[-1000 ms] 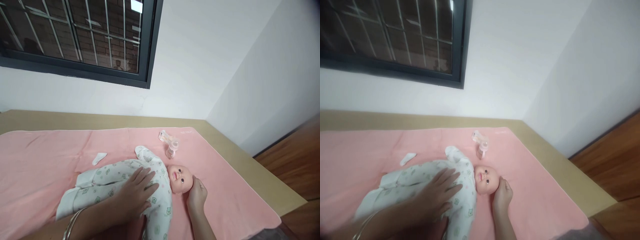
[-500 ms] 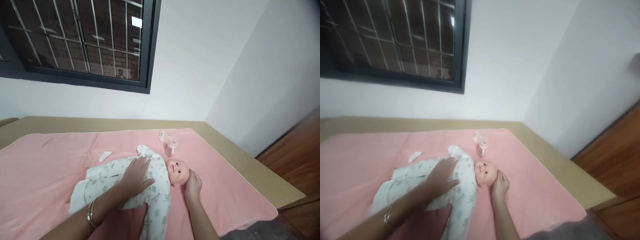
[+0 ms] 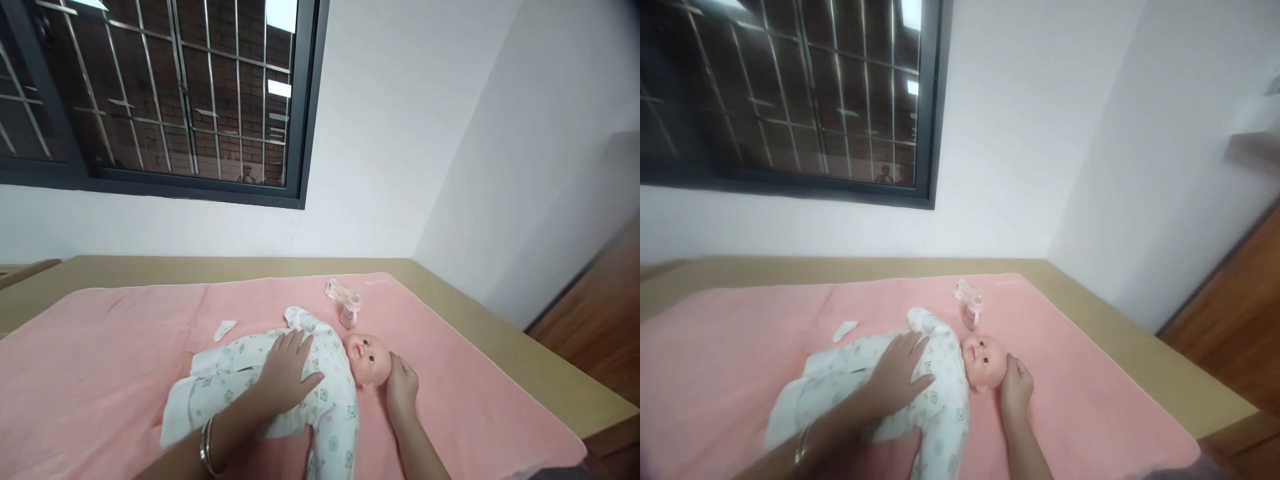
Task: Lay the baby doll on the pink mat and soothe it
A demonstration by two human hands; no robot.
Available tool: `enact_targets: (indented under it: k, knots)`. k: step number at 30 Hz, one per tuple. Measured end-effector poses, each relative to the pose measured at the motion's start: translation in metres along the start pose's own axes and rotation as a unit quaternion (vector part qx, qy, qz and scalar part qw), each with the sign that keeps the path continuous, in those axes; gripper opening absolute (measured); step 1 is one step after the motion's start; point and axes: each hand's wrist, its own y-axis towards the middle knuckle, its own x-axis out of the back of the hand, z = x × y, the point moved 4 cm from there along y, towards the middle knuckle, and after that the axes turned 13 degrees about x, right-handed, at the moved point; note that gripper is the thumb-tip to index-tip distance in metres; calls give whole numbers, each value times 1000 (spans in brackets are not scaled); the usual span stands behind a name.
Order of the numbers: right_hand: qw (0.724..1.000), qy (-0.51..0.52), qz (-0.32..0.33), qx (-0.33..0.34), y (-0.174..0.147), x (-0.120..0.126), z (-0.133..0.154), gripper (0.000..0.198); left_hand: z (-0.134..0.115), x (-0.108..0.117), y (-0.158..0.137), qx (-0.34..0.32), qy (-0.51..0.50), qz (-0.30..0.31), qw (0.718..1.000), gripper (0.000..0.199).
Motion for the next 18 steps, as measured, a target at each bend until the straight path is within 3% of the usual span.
enact_targets:
  k: [18]
  knots:
    - [994,-105,19,-9,-6,11,-3,30,4,-5,-3,31,-63,93,993,78]
